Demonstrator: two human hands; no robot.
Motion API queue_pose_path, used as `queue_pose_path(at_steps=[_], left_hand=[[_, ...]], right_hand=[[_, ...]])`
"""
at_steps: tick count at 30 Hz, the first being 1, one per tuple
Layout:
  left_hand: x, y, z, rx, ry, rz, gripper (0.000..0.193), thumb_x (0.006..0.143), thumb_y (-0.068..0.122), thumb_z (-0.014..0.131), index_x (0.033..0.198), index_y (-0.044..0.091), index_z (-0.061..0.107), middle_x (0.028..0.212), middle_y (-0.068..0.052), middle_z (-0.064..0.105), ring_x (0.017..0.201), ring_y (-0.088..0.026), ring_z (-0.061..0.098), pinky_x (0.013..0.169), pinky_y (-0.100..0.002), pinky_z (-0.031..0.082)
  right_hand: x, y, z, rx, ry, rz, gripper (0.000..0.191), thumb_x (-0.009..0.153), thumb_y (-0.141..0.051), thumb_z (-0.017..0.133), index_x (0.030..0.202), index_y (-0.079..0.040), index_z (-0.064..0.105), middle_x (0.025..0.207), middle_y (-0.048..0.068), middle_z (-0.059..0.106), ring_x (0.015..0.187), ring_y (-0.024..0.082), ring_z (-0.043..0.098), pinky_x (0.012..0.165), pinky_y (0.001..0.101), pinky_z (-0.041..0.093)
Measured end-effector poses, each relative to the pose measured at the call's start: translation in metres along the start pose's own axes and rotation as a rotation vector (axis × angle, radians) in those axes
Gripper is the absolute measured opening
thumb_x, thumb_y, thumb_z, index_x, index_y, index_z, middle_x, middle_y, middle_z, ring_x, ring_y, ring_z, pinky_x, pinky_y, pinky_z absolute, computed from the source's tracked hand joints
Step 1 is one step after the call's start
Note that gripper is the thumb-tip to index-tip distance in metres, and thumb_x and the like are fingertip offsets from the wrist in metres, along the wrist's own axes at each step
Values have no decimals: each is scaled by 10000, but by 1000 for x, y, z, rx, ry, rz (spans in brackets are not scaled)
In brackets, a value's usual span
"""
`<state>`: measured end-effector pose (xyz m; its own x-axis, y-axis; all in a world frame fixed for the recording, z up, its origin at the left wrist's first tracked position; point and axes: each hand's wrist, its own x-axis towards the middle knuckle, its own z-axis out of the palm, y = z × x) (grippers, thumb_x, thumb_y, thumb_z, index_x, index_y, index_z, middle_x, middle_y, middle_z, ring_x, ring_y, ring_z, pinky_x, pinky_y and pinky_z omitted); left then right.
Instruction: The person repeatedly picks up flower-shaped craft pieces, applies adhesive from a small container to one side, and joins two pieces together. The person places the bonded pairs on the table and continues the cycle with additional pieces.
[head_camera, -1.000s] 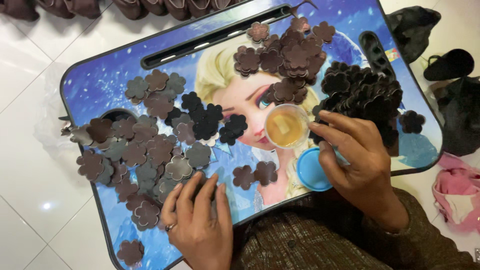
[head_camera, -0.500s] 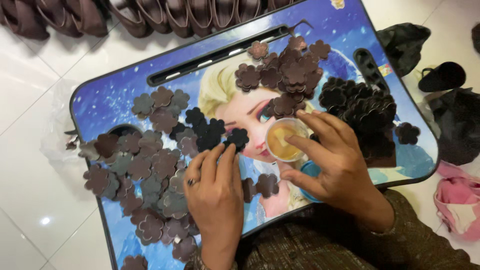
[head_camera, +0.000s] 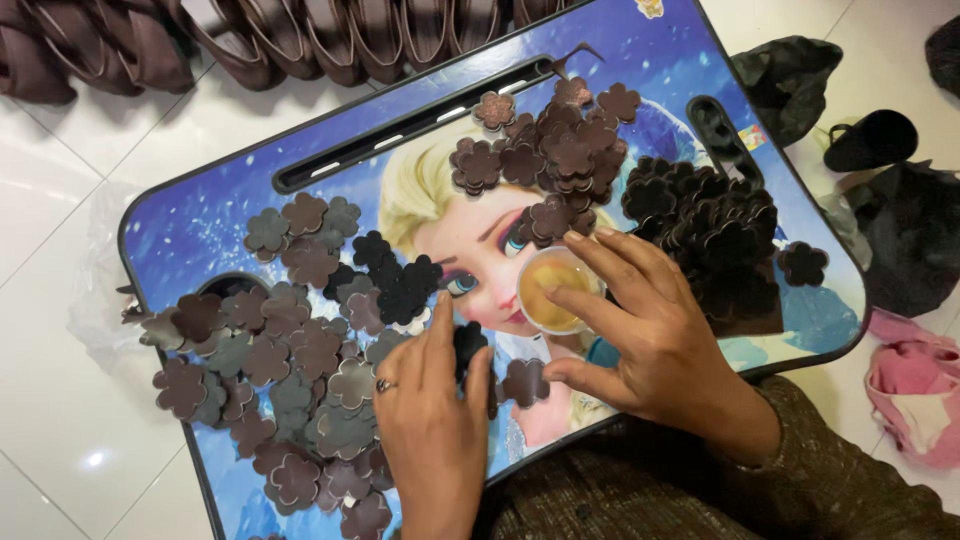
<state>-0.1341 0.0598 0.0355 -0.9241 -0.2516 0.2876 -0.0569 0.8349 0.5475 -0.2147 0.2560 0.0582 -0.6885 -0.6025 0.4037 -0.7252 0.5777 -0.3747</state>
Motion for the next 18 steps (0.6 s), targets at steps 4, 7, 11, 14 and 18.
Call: queue_pose_path(at_steps=[4,7,11,14,18], left_hand=[[-13,-8,-1,-92,25,-92,583,795,130,824,1349,68,653,974,-46,730,922,-244,661,829,-397,509],[-18,-10,-2,-125,68,-117,450,807,98,812,1248,127,726,932,-16,747,864,-211,678,805,-372,519],[-28,-5,-7,-203,77,-263,329,821,101,813,1142,166,785,934,-4,775,731,-139,709,675,-305,539],[-35,-2,-7,-349,57,-331,330,839,80,796,1163,140,778,948,-28,770,769,-104,742,676,-259,584],[-44,-2,1,-514,69,-316,362,832,57,790,1190,85,756,965,-59,748,849,-118,746,754,-270,606]], right_hand=[[-2,-3,4,4,-7,-2,661,763,-515,812,1226,-57,698,1466,214,541,1380,411,455,1156,528,365],[-2,-4,6,-1,-9,-7,656,769,-513,811,1214,-45,698,1469,216,536,1381,416,455,1155,534,365],[1,-4,7,-21,-5,-17,656,765,-522,813,1193,-36,707,1467,219,529,1380,428,447,1145,546,363],[3,-4,8,-34,-4,-21,636,763,-519,816,1167,-38,715,1469,224,526,1384,431,445,1146,552,360],[6,-5,9,-41,-15,-20,603,751,-522,822,1113,-50,722,1467,220,528,1385,428,444,1152,550,354]])
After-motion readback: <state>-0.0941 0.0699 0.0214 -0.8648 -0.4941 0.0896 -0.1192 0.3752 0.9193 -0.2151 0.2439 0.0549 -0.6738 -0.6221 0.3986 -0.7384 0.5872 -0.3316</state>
